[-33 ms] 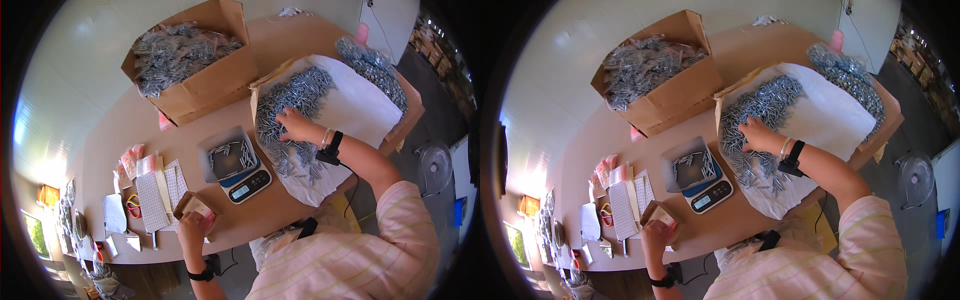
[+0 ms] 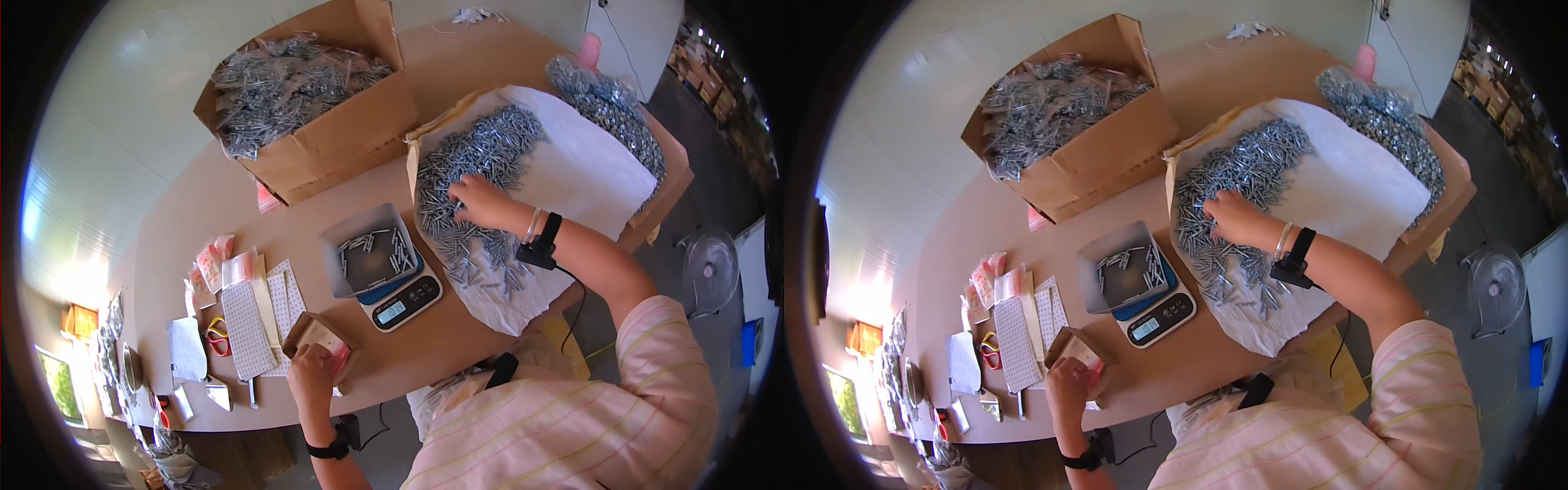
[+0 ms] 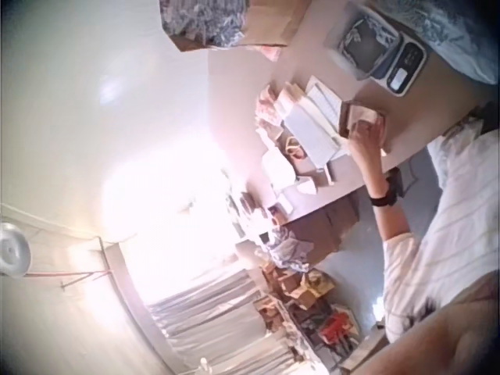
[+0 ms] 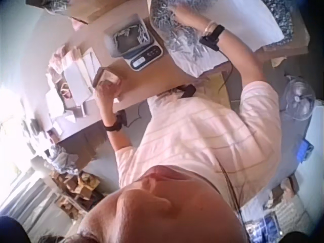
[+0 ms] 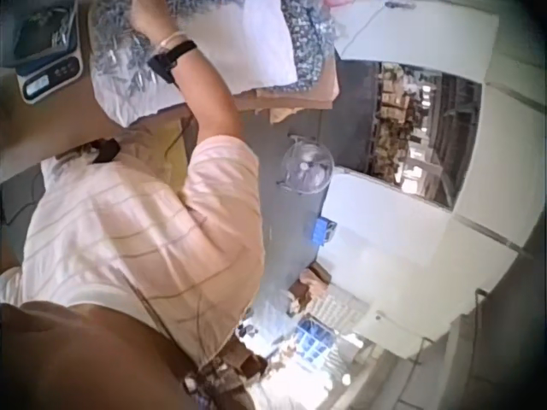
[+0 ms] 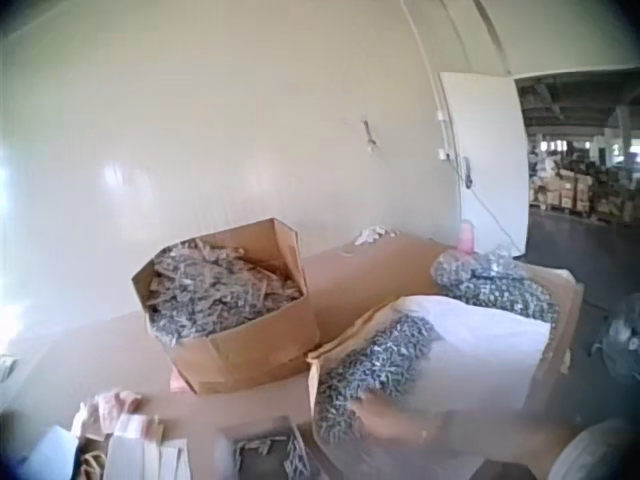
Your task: Weighing and bagging metal screws or fasteners in a warehouse setting.
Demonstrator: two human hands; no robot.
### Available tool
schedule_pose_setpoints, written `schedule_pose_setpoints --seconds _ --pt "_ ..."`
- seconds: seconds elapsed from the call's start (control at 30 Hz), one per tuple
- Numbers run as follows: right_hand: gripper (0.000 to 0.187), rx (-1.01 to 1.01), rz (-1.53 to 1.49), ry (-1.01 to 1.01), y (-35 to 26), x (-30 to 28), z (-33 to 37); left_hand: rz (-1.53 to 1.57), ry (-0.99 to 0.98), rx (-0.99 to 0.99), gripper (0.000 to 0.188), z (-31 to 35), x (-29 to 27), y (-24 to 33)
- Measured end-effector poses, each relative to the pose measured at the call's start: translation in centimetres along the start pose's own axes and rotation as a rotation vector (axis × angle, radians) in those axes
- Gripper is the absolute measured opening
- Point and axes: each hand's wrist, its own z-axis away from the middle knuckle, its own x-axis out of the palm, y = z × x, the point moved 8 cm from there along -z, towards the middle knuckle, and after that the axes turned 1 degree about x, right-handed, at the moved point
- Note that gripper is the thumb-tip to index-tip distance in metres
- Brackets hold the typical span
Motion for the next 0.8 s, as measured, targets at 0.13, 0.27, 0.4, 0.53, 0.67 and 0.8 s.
schedule_pose_setpoints --seconds 0.13,0.27,0.4,0.53,0.67,0.8 --pt "0.014 -0.060 -0.020 0.078 0.5 -1.1 0.2 -0.006 0.127 -0.025 0.009 0.0 -1.4 0.6" --pt "0.011 0.053 -0.027 0.066 0.5 -3.7 -0.1 0.052 0.354 0.001 0.010 0.7 -3.5 1.4" --pt "0.026 -0.118 0.074 0.079 -0.6 -4.5 -1.6 0.068 0.399 0.024 0.013 1.1 -4.6 2.2" --pt "0.027 -0.081 0.246 -0.114 -1.7 -0.3 -1.4 0.046 0.354 -0.026 0.010 1.8 -4.6 2.5" --pt "0.015 -0.070 0.272 -0.071 -1.0 0.8 -1.4 0.034 0.466 -0.024 0.009 3.1 -5.4 2.6" --pt "0.004 -0.012 0.173 -0.074 -0.4 -0.3 -1.4 0.153 0.450 -0.219 0.024 5.4 -4.9 1.4"
